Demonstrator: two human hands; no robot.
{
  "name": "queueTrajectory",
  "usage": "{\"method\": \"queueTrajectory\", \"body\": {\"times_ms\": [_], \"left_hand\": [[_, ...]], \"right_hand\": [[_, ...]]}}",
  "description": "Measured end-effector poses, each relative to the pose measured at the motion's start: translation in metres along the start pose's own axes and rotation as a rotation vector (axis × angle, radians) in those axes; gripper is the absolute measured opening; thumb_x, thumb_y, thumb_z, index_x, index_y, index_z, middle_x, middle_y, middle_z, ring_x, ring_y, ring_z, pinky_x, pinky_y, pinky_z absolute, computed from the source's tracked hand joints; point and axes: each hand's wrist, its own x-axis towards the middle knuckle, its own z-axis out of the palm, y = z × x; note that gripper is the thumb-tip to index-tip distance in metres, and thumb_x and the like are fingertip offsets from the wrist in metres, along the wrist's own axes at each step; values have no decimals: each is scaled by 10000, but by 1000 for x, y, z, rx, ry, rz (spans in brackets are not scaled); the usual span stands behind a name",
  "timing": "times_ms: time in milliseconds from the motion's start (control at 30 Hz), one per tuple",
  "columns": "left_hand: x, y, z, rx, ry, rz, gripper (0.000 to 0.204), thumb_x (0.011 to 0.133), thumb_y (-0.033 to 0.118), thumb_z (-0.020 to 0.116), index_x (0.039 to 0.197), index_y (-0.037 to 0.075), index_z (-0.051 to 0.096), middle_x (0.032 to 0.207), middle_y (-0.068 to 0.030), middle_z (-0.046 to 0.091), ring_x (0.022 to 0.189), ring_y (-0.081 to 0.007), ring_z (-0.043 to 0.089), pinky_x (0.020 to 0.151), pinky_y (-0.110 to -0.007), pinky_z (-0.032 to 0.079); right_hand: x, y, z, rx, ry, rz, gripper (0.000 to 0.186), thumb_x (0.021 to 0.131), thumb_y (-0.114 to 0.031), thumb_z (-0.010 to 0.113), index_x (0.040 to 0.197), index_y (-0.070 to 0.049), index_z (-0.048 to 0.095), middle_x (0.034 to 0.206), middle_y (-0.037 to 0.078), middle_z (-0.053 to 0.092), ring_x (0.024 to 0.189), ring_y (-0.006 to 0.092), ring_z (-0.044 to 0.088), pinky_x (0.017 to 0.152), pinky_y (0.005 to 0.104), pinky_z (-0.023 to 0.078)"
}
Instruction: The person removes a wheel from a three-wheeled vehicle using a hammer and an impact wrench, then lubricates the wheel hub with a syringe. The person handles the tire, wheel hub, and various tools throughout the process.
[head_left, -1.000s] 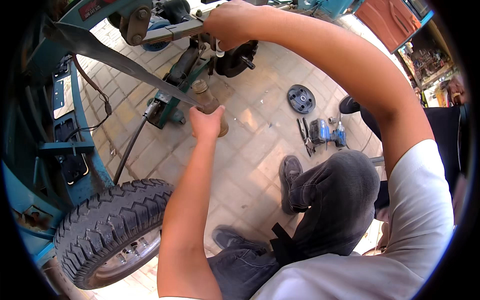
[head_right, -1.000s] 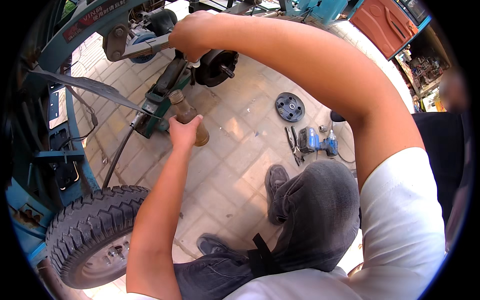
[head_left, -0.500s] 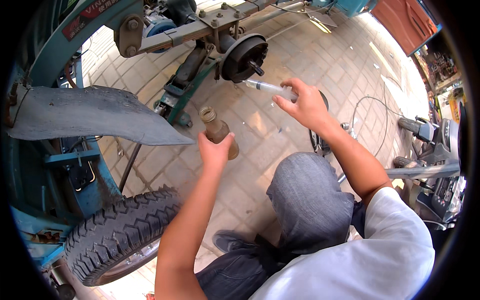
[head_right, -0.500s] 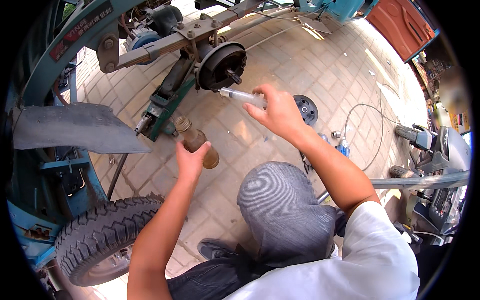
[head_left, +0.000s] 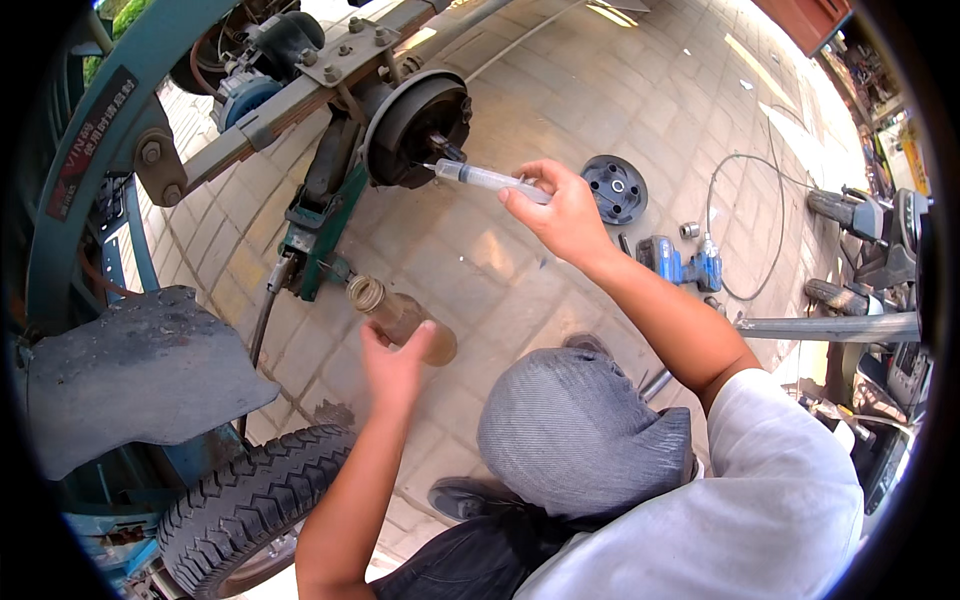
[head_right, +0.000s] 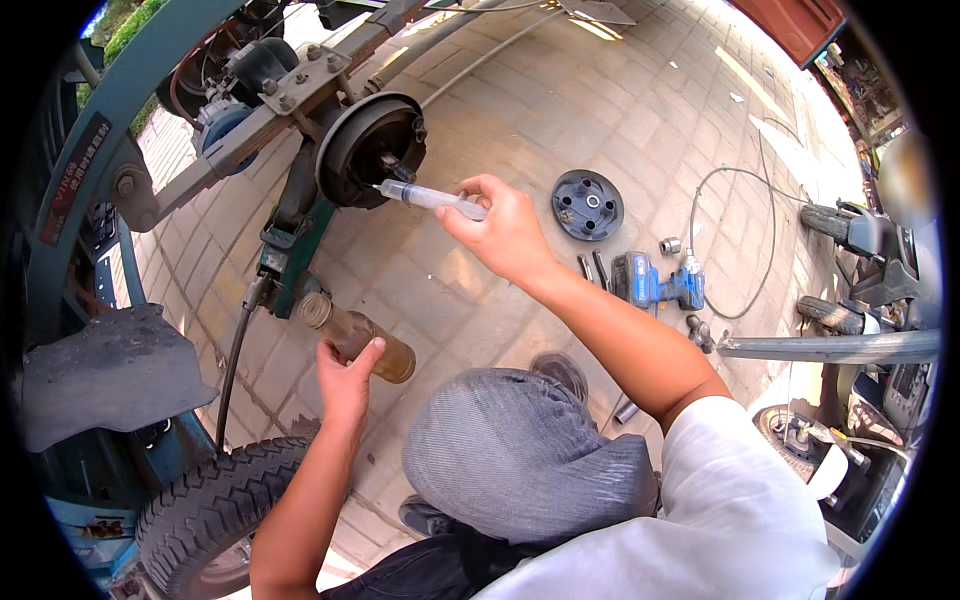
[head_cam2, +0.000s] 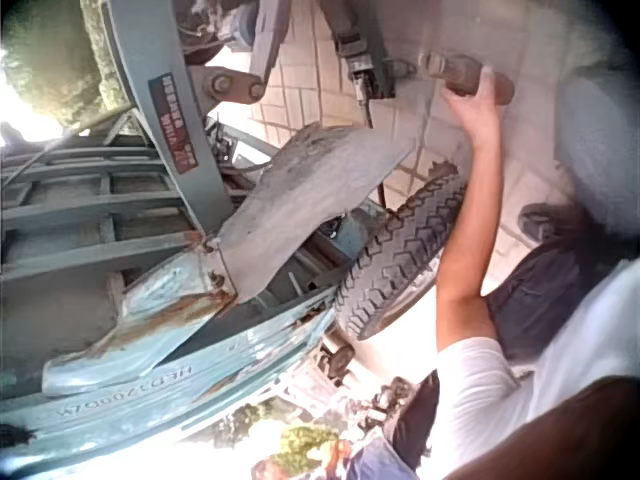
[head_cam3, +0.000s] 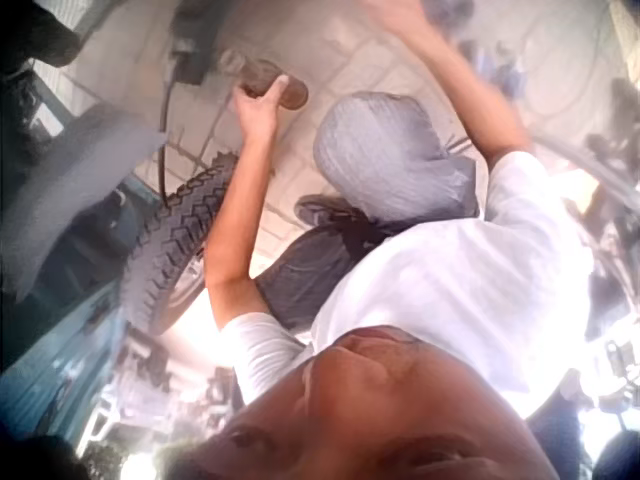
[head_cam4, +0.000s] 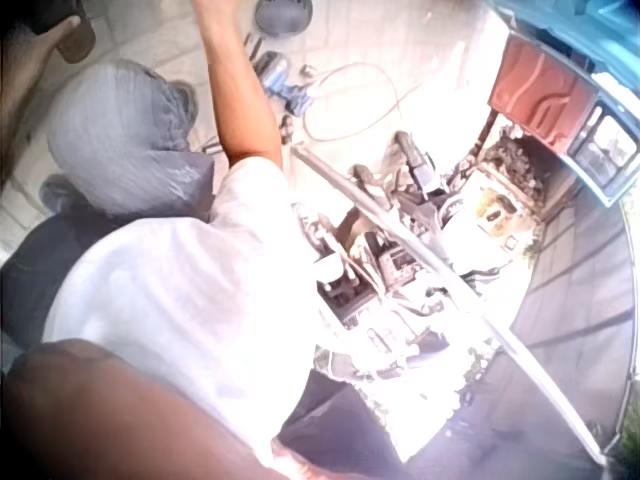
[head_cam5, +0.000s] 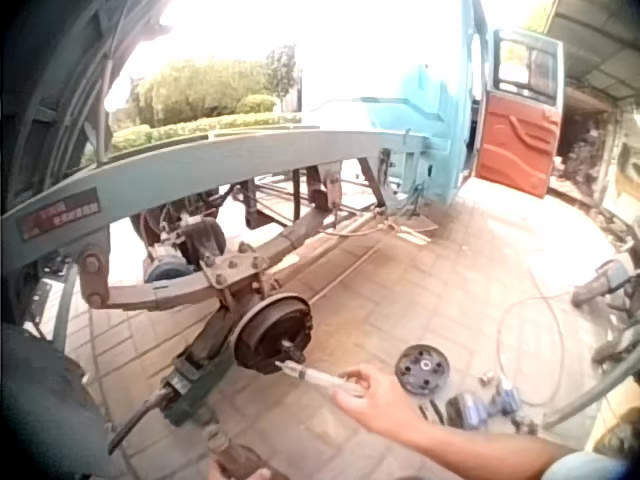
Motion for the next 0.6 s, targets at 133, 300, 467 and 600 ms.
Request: {"method": "queueTrajectory", "body": {"times_ms": [133,300,467,600], "left_hand": [[2,-12,3,-32,-12,0,662,786,128,824,1308,0,438,1257,-114,563,1178,-208,550,1031,-342,414],[1,-7,8,-31,-25,-28,636,801,122,812,1318,24,455,1259,-97,569,1169,-202,553,1030,-342,415],[-7,7,14,-27,-10,-35,578,828,105,779,1316,31,478,1247,-82,575,1160,-197,548,1028,-347,407],[-12,16,20,14,-7,-30,552,836,108,770,1308,35,493,1233,-74,576,1142,-190,544,1024,-348,401]], "right_hand": [[12,7,10,88,-13,-16,405,830,-278,754,1040,45,628,753,83,663,675,118,580,617,292,472],[11,8,9,140,-14,43,414,821,-284,756,1018,57,629,746,157,685,644,189,648,611,339,516],[1,17,12,184,10,28,419,822,-280,756,1022,64,626,703,169,658,602,194,637,576,339,502],[5,27,15,271,9,48,424,819,-281,757,1026,66,628,710,174,656,607,202,633,580,347,500]]}}
